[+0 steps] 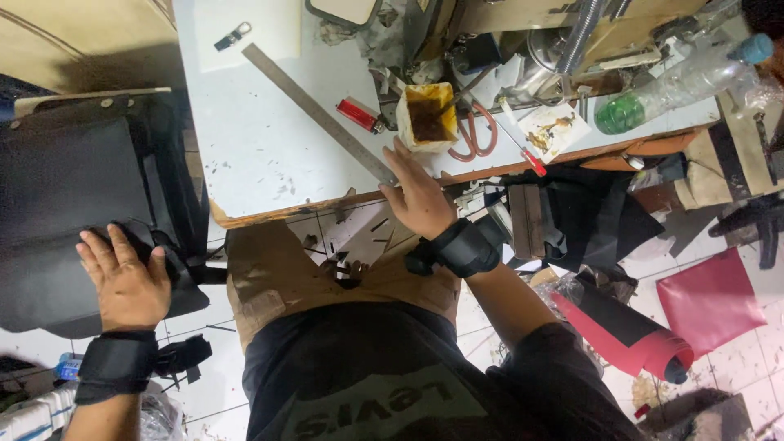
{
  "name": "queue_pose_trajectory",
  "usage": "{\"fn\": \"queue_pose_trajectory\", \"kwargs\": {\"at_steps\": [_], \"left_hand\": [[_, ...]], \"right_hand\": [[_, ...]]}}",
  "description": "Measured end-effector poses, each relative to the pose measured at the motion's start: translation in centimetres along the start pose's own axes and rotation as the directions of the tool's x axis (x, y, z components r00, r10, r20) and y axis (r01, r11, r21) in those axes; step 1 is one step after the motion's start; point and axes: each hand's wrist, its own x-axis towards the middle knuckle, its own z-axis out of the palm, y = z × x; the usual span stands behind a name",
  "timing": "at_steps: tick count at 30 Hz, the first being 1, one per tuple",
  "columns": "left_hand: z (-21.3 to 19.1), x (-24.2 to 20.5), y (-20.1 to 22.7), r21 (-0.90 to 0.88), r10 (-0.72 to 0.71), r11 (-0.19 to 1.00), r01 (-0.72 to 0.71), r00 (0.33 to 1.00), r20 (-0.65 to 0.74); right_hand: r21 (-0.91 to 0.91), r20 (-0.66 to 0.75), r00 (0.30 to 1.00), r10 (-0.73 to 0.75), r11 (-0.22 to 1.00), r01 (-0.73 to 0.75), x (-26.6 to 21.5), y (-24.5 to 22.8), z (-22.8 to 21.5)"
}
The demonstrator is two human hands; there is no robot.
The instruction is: The person applies adhesive to leather components and assembles a small pouch or wallet.
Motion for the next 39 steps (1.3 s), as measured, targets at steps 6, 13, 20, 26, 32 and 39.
{"fn": "queue_pose_trajectory", "kwargs": {"at_steps": [6, 13, 20, 26, 32, 39], "left_hand": [[0.7, 0.5, -2.0, 0.050, 0.041, 0.998, -0.041, 0.999, 0.017], [0.7, 0.2, -2.5, 0.056, 0.046, 0.997, -0.048, 0.999, 0.026], [1.4, 0.3, -3.3, 0.083, 0.030, 0.996, -0.031, 1.000, 0.007], [1.6, 0.2, -3.4, 0.106, 0.041, 0.994, -0.039, 0.999, -0.015], [1.1, 0.3, -2.8, 0.100, 0.034, 0.994, -0.034, 0.999, -0.001], [1.6, 0.3, -3.2, 0.095, 0.029, 0.995, -0.030, 1.000, 0.007]], "right_hand": [[-0.137, -0.069, 0.993, 0.100, 0.985, -0.109, -2.5, -0.7, -4.0], [-0.236, -0.495, 0.849, 0.187, 0.911, -0.338, -5.8, 6.2, -14.1], [-0.564, -0.469, 0.870, 0.150, 0.707, -0.426, -8.0, 17.9, -18.2], [-0.658, -0.354, 0.912, 0.207, 0.638, -0.400, -7.3, 20.6, -18.6], [-0.281, -0.531, 0.803, 0.270, 0.838, -0.467, -7.4, 17.6, -20.1], [-0.141, -0.648, 0.738, 0.192, 0.921, -0.363, -6.9, 3.9, -20.1]]}}
